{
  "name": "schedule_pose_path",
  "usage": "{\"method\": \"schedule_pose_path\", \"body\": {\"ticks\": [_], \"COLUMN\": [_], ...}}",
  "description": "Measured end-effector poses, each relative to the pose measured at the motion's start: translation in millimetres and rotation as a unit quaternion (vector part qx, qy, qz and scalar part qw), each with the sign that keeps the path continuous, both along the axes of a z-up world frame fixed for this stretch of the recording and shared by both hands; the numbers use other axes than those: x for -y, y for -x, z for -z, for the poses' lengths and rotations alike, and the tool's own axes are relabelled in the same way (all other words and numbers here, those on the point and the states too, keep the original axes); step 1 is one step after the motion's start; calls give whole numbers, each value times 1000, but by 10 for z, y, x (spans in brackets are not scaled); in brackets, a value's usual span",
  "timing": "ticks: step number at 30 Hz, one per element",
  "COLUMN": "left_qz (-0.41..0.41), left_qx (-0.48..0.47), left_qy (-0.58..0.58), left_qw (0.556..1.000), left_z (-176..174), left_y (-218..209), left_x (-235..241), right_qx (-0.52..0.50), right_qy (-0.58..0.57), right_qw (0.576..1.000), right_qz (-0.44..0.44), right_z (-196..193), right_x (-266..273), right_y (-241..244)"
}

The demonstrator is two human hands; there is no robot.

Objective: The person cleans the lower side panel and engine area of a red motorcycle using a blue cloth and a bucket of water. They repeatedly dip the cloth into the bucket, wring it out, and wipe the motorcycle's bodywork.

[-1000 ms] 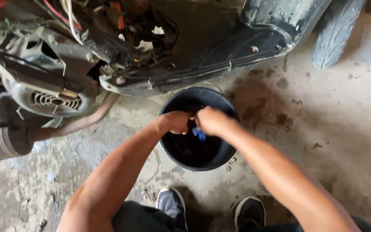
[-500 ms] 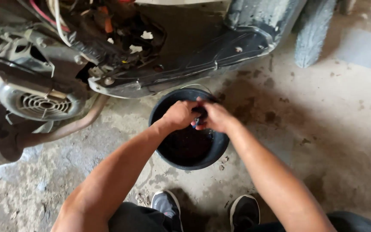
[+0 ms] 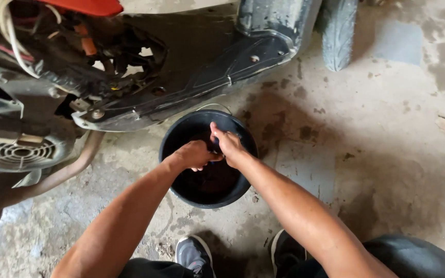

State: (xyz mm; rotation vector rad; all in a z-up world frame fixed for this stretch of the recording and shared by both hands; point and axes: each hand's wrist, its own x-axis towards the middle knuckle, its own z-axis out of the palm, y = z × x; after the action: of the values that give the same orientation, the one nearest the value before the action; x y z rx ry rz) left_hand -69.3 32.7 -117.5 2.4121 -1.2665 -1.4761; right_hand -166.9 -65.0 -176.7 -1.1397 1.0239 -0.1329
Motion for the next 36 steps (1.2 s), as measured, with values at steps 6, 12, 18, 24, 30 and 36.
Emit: {"method": "schedule_pose_path", "body": {"ticks": [6, 12, 18, 24, 30, 36], "left_qz": [-242, -243, -223, -106, 28, -2], "left_qx": [-120, 16, -4, 88, 322, 405], "left_qy": [153, 222, 261, 266, 213, 121], "left_qw": [951, 944, 939, 954, 922, 906], "left_z": [-211, -34, -110, 9, 127, 352], "left_y": [154, 25, -10, -50, -170, -159], "left_x": [-37, 36, -30, 43, -99, -231], "right_qx": [27, 164, 59, 181, 89, 82], "right_qy": [-7, -87, -197, -322, -202, -116], "right_qw": [994, 969, 977, 929, 975, 989], "right_qz": [106, 165, 55, 13, -17, -36], "right_z": [29, 23, -179, -51, -40, 29], "right_x": [-124, -161, -38, 18, 32, -3], "right_y": [-58, -20, 105, 68, 63, 102]}}
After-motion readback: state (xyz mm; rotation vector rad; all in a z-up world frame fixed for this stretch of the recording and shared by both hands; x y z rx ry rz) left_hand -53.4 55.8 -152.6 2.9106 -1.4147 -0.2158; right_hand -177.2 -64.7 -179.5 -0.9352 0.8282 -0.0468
